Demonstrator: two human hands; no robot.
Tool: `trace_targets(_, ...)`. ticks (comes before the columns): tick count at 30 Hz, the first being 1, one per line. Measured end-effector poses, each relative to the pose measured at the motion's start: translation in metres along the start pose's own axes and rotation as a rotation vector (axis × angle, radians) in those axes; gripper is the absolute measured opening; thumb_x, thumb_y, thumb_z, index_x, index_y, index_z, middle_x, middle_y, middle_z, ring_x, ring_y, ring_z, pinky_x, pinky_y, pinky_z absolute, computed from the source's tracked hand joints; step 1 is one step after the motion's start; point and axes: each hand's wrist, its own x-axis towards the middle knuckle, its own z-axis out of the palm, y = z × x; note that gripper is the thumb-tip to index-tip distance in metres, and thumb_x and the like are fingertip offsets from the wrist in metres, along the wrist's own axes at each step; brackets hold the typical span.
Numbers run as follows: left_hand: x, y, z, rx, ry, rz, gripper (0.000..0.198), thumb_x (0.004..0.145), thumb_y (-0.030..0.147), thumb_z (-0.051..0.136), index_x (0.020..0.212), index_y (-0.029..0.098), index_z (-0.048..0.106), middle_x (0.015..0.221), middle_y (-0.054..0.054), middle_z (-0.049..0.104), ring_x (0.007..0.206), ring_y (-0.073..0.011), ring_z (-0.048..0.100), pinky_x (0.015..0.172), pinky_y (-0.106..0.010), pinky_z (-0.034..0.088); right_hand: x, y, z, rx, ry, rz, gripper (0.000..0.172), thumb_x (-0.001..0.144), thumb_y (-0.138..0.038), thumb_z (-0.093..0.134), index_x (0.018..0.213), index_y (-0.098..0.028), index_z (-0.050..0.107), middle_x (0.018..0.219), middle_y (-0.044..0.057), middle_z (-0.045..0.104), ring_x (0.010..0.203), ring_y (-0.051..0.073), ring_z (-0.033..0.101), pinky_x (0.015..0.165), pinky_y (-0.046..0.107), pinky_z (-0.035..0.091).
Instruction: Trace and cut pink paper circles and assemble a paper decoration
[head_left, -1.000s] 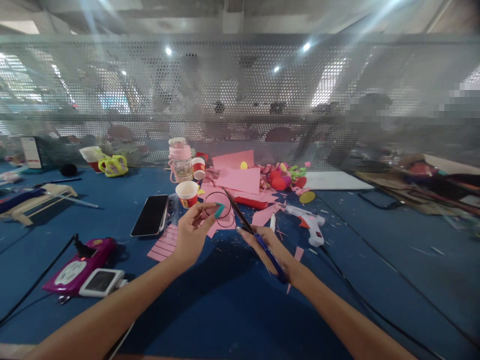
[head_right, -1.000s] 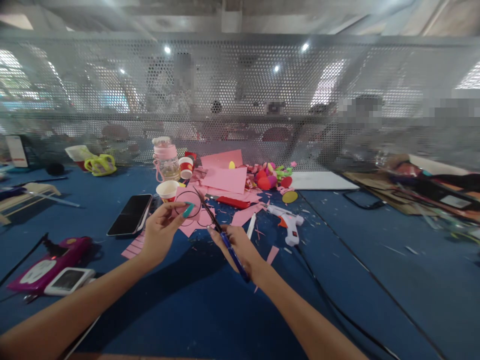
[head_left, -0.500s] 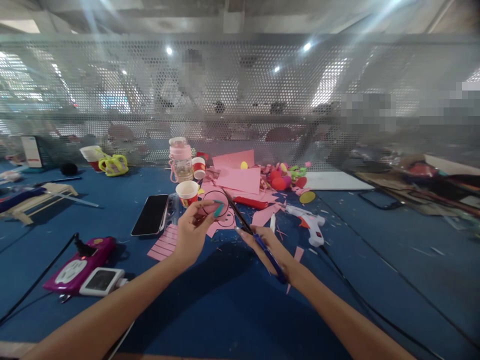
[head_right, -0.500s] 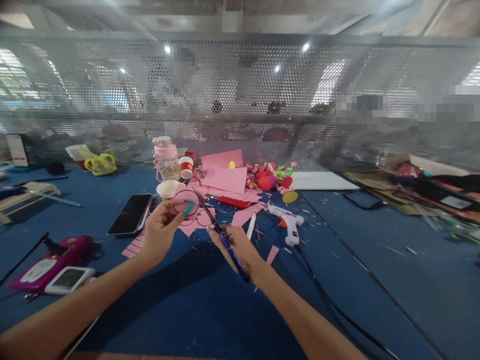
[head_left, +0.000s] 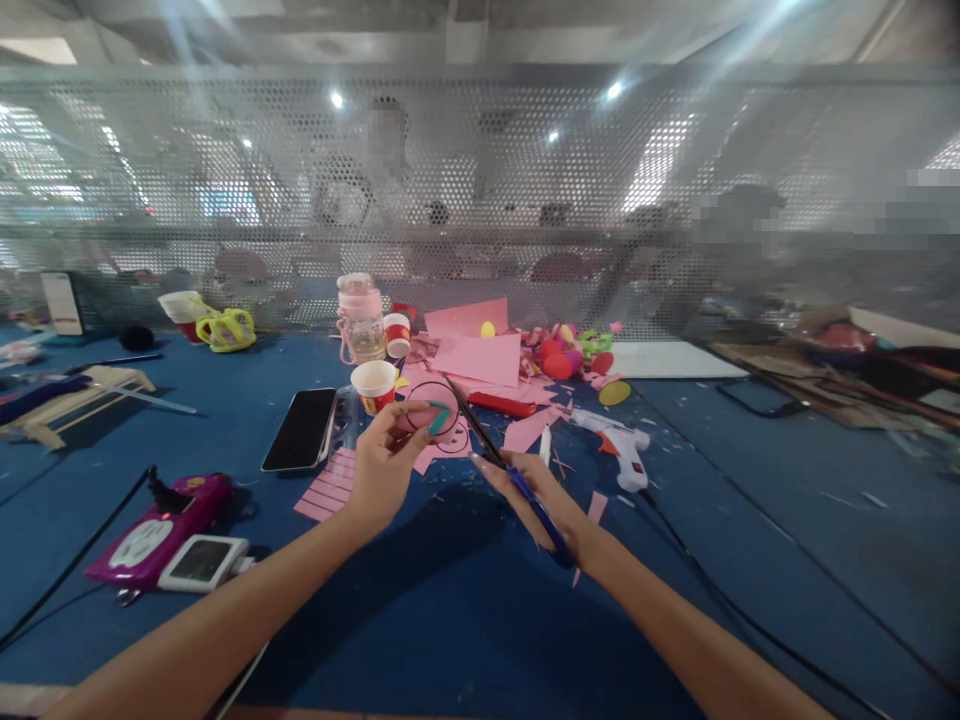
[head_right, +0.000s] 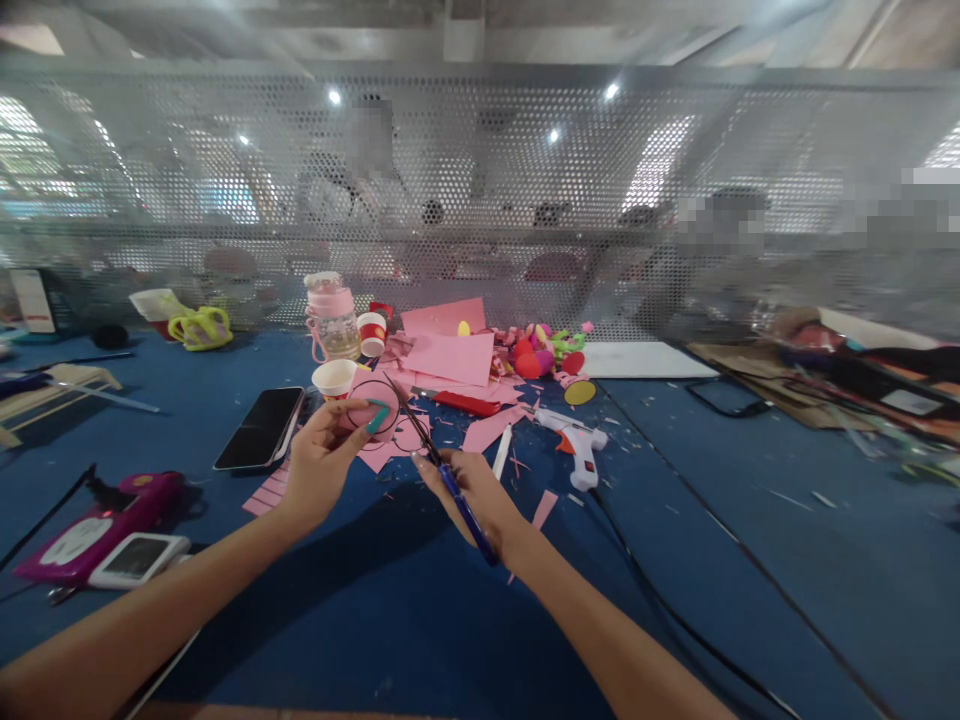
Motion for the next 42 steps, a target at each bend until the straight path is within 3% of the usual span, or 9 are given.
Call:
trace_targets(3,0.000,-0.001,0.000,-0.007,-0.004,-0.002,0.028,0.070,0.027,0.064,0.095,0.017,0.058,0.085,-0.005,0.068,0.073,-0.0140,0.065,0.066,-0.024,0.051,0.001,0.001,-0.001,-0.010,-0.050,0.023,0.033,0.077,-0.050,0.048,0.070,-0.017,0.049,0.055,-0.004,0.031,0.051,0.009,0.030,0.045,0.022,0.023)
trace_targets(12,0.001,-0.001,-0.001,-0.006,-0.028,0.005,0.027,0.072,0.029,0.062,0.095,0.017,0.057,0.087,-0.005,0.067,0.073,-0.0130,0.063,0.067,-0.025,0.051,0.002,0.008,0.001,0.014,-0.039,0.009,0.033,0.077,-0.049,0.047,0.068,-0.017,0.045,0.057,-0.004,0.029,0.051,0.008,0.027,0.044,0.022,0.021)
trace_targets(30,0.002,0.000,-0.002,0.011,-0.033,0.024,0.023,0.074,0.027,0.059,0.096,0.018,0.056,0.081,-0.003,0.065,0.069,-0.0116,0.062,0.064,-0.024,0.050,0.002,-0.004,-0.005,-0.014,-0.079,-0.006,0.034,0.078,-0.047,0.045,0.062,-0.018,0.037,0.055,-0.005,0.025,0.050,0.007,0.025,0.045,0.023,0.020)
trace_targets(42,0.004,0.001,-0.002,0.064,0.003,0.040,0.021,0.073,0.023,0.060,0.092,0.018,0.057,0.082,-0.002,0.064,0.065,-0.0093,0.059,0.060,-0.021,0.048,0.001,-0.013,-0.006,-0.023,-0.093,0.000,0.038,0.076,-0.052,0.047,0.060,-0.018,0.039,0.056,-0.005,0.025,0.051,0.007,0.025,0.046,0.023,0.020)
